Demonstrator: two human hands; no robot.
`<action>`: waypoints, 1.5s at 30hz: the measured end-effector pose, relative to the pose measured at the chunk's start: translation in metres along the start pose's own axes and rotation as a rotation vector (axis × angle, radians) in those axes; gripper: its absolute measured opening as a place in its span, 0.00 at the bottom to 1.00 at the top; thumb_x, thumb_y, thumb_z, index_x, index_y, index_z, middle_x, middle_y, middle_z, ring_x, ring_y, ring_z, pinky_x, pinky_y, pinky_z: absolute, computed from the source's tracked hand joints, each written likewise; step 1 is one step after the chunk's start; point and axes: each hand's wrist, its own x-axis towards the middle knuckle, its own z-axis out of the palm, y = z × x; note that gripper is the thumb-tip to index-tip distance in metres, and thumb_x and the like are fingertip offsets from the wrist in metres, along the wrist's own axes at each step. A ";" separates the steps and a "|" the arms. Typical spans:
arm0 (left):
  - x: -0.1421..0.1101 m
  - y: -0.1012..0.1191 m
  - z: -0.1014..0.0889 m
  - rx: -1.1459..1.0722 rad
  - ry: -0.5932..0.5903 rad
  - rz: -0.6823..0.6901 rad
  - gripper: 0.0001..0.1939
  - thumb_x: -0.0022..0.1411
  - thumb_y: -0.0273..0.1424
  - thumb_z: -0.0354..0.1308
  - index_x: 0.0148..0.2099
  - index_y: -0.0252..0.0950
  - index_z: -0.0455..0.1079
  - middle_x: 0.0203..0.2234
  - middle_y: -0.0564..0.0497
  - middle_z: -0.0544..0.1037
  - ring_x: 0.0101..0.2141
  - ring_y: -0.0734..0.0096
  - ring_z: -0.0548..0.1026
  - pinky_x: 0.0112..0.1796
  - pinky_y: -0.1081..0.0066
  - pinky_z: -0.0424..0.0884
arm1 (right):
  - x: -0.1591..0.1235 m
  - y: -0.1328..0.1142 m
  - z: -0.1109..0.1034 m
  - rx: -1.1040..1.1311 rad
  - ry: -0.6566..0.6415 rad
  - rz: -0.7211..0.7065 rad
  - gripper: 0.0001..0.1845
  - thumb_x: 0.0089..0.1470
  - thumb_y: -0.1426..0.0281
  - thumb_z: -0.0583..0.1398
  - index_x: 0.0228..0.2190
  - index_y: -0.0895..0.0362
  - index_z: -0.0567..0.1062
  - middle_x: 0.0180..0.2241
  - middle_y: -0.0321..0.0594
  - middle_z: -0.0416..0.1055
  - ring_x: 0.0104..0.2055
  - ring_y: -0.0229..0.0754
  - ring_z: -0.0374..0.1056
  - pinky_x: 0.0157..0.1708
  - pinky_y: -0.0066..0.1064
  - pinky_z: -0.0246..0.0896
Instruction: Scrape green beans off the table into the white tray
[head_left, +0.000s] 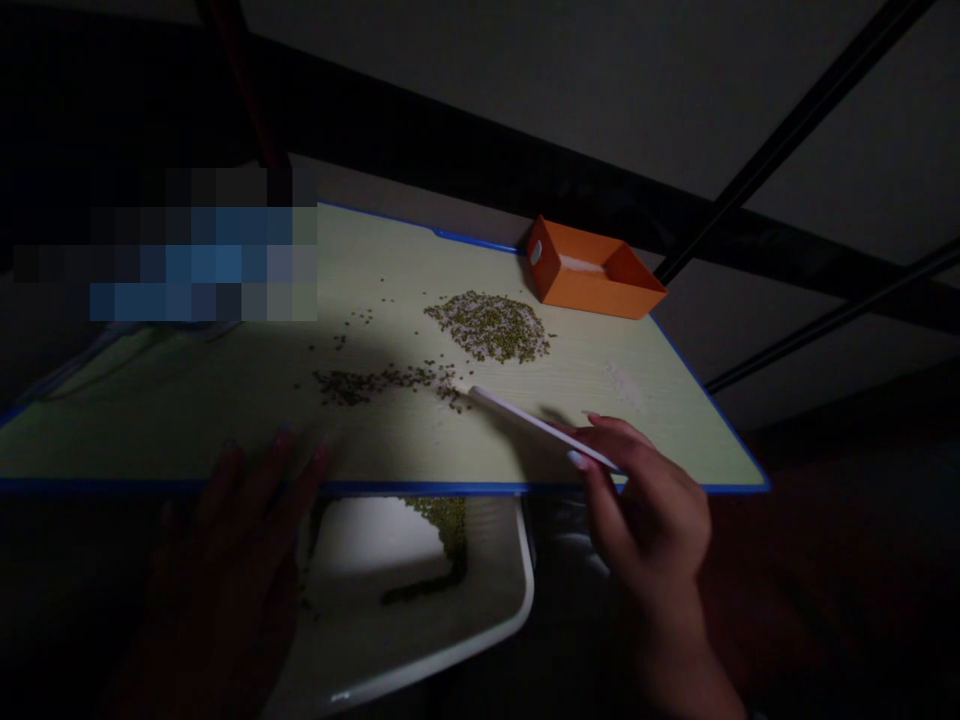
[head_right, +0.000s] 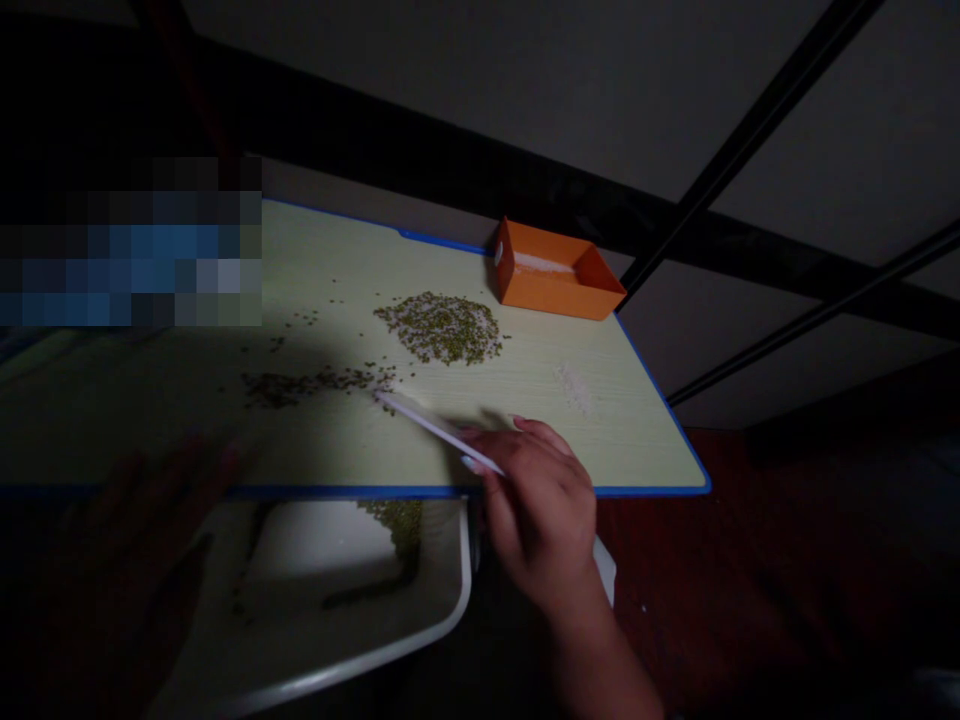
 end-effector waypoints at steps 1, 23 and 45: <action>0.000 0.000 0.000 -0.004 0.002 -0.002 0.37 0.64 0.29 0.45 0.69 0.61 0.38 0.71 0.53 0.55 0.72 0.51 0.44 0.65 0.32 0.54 | -0.001 0.001 0.002 -0.002 0.032 0.019 0.15 0.57 0.79 0.60 0.42 0.50 0.78 0.38 0.36 0.82 0.41 0.44 0.79 0.49 0.43 0.73; -0.001 -0.006 0.002 0.016 -0.011 0.013 0.37 0.64 0.29 0.44 0.70 0.59 0.37 0.71 0.53 0.55 0.72 0.52 0.44 0.65 0.33 0.55 | -0.001 -0.014 -0.001 0.154 0.070 0.126 0.12 0.57 0.79 0.61 0.37 0.51 0.80 0.34 0.35 0.82 0.40 0.43 0.79 0.52 0.44 0.72; 0.000 -0.008 0.006 0.028 0.017 0.044 0.37 0.63 0.29 0.45 0.70 0.58 0.38 0.71 0.51 0.56 0.72 0.47 0.46 0.60 0.27 0.61 | -0.004 -0.007 0.000 0.061 0.120 0.116 0.12 0.57 0.80 0.61 0.38 0.52 0.79 0.34 0.34 0.82 0.37 0.39 0.77 0.48 0.37 0.72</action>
